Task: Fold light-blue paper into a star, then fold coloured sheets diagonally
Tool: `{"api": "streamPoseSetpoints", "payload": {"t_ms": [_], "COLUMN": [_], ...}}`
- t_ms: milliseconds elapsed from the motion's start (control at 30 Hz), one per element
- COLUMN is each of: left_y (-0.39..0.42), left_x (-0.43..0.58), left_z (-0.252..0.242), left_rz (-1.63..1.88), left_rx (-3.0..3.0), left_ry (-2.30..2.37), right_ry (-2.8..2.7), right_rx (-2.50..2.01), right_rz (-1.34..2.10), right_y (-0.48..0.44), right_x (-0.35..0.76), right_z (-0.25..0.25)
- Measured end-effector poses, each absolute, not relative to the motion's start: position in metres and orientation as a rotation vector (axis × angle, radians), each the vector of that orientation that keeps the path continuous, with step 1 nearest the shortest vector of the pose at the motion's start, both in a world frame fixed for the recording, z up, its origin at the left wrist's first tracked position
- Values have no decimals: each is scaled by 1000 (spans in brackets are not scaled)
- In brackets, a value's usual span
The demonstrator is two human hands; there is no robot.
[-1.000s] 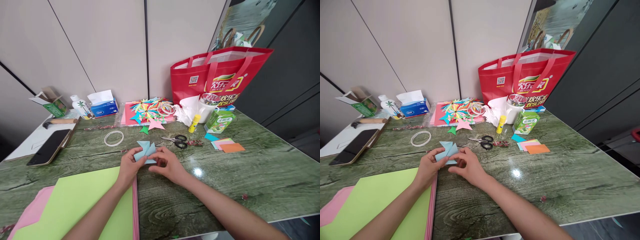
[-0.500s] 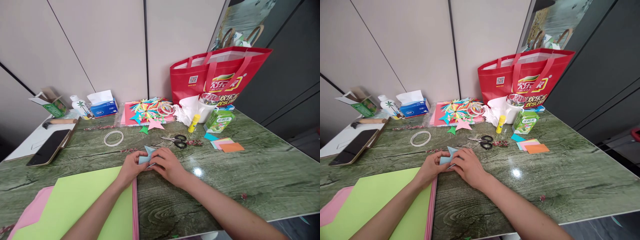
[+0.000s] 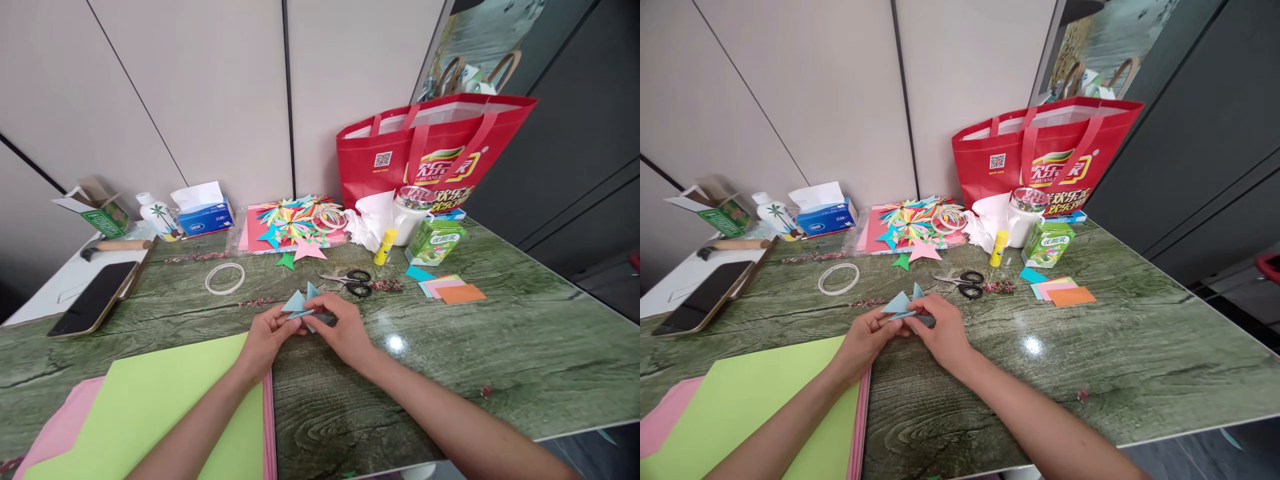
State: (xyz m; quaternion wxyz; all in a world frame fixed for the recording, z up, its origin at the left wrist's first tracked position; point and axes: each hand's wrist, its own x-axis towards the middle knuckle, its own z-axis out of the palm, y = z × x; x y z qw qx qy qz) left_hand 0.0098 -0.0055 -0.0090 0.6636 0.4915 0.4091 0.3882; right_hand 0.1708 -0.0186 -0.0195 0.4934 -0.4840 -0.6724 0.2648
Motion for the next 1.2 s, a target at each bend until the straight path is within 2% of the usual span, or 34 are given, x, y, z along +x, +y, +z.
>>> {"api": "streamPoseSetpoints", "payload": {"t_ms": [133,333,400,533,733,1200], "left_y": [-7,-10,-10,-9,-9,-6], "left_x": [12,17,18,15,13,7], "left_z": [-11,-7,-5,-2,-1,-4], "left_rz": [926,946,936,922,881,885], "left_rx": [1141,1114,1142,1251,1341,1337], "left_ry": [970,908,960,1035,1083,1019], "right_ry": [-1595,-1702,-1717,-1716,-1556,-1444], "right_rx": [-1188,-1215,-1181,-1094,-1202,-1208], "right_rz": [644,278,250,478,774,950], "right_y": [-20,-22,-21,-17,-16,-18], "right_x": [169,172,173,175,176,173], "right_z": [-20,-16,-13,-11,-14,-10]}}
